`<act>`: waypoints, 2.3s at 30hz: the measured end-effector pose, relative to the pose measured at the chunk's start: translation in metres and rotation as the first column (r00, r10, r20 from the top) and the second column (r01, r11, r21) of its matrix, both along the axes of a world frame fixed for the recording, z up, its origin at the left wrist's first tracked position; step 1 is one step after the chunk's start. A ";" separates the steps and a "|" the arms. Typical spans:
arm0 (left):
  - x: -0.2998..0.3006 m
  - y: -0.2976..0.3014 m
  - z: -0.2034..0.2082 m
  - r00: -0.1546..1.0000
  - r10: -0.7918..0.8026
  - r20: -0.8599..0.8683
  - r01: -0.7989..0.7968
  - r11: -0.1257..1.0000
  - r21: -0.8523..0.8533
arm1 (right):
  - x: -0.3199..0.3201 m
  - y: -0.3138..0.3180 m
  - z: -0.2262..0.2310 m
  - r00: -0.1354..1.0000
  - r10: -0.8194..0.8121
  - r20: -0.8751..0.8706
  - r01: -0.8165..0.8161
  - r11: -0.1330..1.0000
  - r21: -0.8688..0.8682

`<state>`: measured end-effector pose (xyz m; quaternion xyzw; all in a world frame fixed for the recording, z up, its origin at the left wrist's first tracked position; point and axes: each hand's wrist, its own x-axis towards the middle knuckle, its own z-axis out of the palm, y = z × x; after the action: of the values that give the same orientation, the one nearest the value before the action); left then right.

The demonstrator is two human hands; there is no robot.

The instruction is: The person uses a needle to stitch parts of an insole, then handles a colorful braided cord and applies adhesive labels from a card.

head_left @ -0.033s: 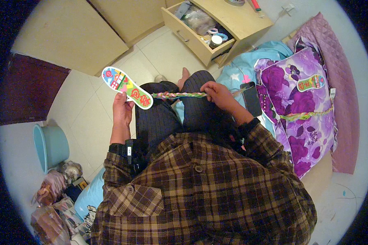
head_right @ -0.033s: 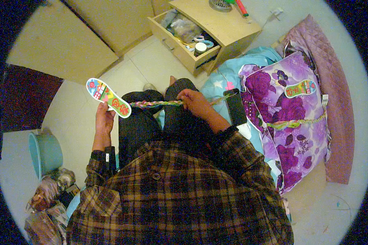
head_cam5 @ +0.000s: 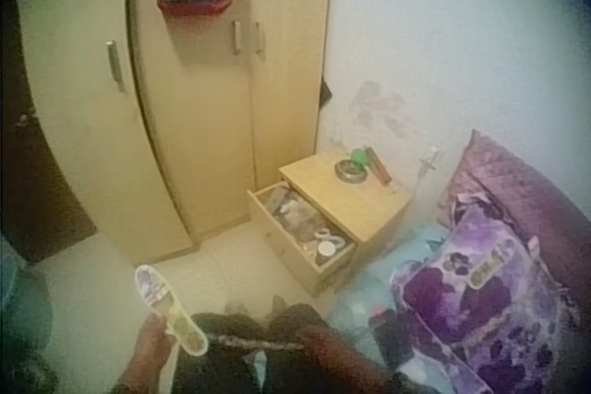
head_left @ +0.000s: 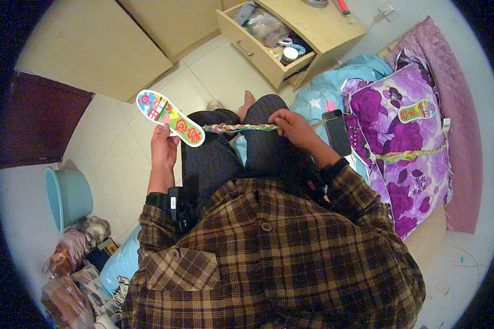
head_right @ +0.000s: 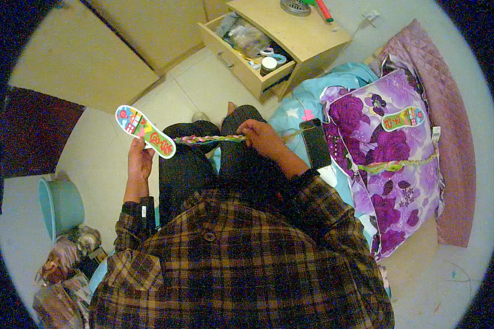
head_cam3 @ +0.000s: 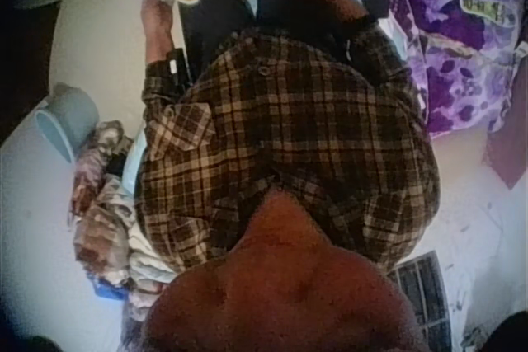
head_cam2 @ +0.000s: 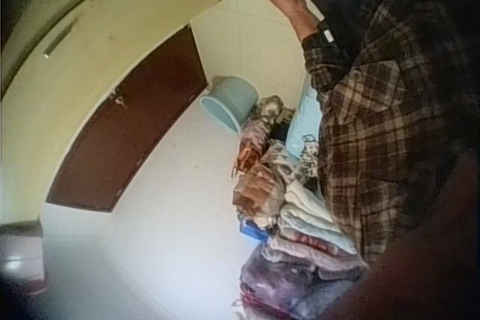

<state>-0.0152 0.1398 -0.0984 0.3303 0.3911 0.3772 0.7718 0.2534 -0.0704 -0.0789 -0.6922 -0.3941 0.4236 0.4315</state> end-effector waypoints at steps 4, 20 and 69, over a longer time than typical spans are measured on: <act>0.000 0.001 -0.002 1.000 0.008 0.001 -0.008 1.000 -0.005 | 0.001 0.000 0.000 1.000 0.024 0.013 -0.024 1.000 -0.009; -0.001 -0.005 -0.001 0.999 -0.014 -0.048 0.014 1.000 -0.006 | 0.003 0.003 -0.017 0.997 0.034 0.075 -0.032 0.999 -0.028; 0.002 -0.043 0.037 0.882 -0.382 -0.274 0.410 0.911 0.048 | -0.082 0.045 0.017 0.947 0.287 -0.147 -0.294 0.955 -0.033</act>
<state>-0.0130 0.0965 -0.0617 0.4895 0.3922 0.1850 0.7566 0.1713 -0.0250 -0.0617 -0.6065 -0.4488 0.5407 0.3720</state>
